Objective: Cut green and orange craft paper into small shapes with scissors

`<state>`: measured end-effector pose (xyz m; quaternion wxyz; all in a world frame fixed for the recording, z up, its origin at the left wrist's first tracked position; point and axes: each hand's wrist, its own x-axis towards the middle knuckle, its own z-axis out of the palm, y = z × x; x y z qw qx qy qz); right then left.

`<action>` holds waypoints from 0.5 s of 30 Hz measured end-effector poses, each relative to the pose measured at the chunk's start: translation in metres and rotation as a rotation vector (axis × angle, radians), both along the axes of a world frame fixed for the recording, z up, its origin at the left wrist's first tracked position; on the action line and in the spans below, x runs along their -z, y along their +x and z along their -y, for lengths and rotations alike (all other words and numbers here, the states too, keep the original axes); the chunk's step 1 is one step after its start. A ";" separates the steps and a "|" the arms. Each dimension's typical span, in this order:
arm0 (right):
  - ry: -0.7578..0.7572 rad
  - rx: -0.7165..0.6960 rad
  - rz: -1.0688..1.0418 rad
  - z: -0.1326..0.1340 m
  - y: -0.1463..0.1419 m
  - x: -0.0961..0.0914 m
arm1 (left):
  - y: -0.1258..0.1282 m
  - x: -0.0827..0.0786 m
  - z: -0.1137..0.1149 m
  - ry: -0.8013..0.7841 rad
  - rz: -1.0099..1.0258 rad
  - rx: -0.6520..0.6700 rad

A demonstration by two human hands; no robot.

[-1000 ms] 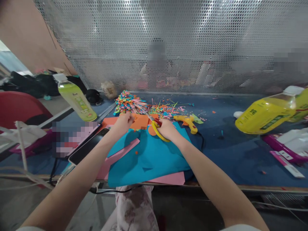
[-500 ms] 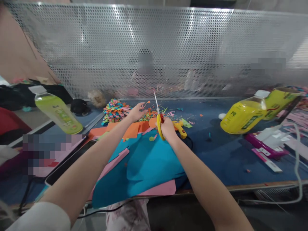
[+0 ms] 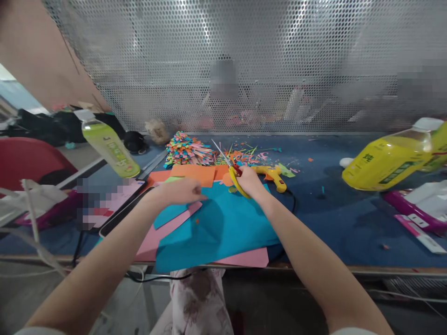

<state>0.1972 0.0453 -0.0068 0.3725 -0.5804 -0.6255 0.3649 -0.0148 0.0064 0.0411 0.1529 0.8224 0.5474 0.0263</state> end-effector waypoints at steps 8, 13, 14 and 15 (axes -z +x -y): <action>0.012 -0.001 0.077 0.002 0.000 -0.003 | -0.025 0.038 0.094 0.213 0.036 0.099; 0.015 0.008 0.082 0.002 0.000 -0.004 | -0.020 0.053 0.109 0.519 -0.301 0.217; 0.013 0.007 0.076 0.002 0.000 -0.003 | -0.017 0.052 0.109 0.578 -0.341 0.250; 0.008 0.006 0.067 0.001 0.000 -0.003 | -0.013 0.051 0.109 0.629 -0.369 0.281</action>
